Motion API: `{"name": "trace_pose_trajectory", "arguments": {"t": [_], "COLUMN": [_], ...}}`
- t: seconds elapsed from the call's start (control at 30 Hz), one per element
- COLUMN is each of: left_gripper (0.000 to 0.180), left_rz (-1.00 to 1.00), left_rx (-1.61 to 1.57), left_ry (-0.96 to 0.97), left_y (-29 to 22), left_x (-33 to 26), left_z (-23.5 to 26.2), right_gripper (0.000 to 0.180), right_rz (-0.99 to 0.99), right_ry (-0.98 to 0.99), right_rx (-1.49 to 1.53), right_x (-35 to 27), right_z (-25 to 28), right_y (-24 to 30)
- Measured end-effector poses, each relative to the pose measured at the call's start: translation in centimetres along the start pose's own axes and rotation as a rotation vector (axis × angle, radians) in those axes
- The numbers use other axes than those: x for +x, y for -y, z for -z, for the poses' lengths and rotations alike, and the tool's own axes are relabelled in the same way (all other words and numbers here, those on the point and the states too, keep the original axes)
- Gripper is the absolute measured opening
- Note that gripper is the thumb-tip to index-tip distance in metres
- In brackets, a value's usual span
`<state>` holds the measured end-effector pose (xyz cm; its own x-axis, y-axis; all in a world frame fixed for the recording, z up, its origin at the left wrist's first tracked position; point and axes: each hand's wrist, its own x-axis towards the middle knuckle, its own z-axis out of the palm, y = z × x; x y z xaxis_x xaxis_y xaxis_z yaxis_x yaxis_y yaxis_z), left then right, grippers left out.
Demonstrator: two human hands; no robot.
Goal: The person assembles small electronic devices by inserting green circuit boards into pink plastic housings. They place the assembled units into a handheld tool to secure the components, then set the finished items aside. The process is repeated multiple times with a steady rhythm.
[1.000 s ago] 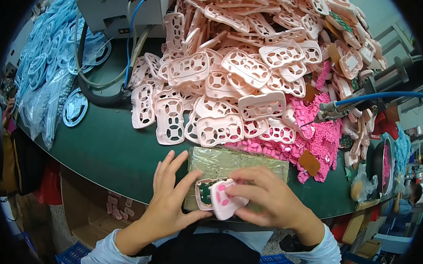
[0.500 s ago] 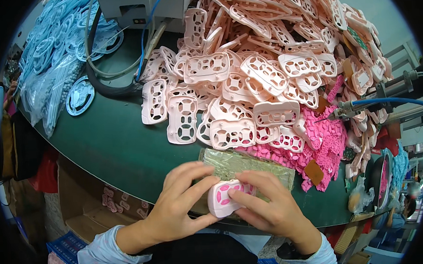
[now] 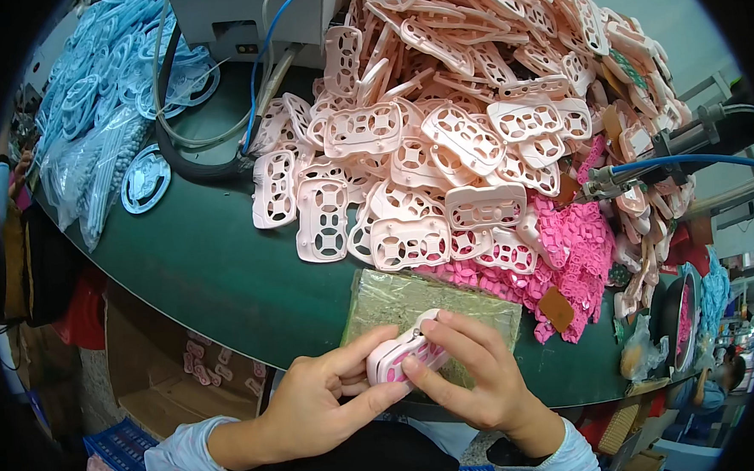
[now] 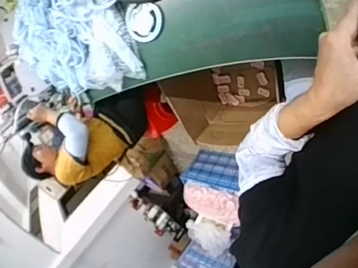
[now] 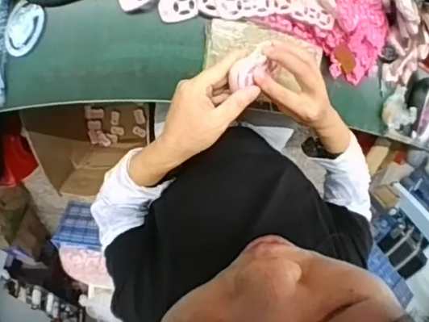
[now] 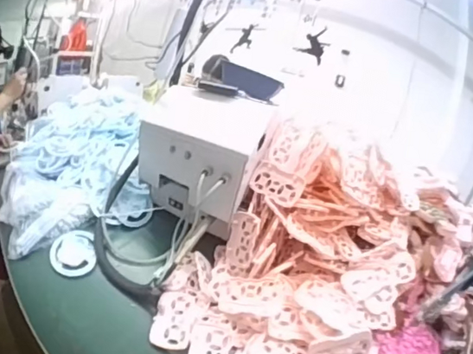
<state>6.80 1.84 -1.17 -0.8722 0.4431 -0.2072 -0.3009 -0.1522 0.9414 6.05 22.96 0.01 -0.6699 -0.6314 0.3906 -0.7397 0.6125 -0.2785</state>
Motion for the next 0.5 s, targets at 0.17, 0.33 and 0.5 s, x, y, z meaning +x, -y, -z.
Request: {"name": "trace_pose_trajectory", "arguments": {"t": [0.17,0.33,0.5], "left_gripper": [0.051,0.055,0.057], "left_rz": [-0.011,-0.027,0.141], "left_rx": [0.028,-0.028,-0.34], "left_ry": [0.02,0.089,0.275], "left_y": [0.7,0.9,0.0], "left_x": [-0.2,0.0,0.3], "left_z": [-0.1,0.1,1.1], "right_gripper": [0.038,0.043,0.045], "right_rz": [0.042,0.062,0.074], "right_ry": [-0.042,-0.071,-0.046], "right_rx": [-0.064,-0.09,-0.06], "right_x": [-0.8,-1.2,-1.2], "right_z": [-0.1,-0.1,0.7], "right_y": [0.3,0.5,0.3]}}
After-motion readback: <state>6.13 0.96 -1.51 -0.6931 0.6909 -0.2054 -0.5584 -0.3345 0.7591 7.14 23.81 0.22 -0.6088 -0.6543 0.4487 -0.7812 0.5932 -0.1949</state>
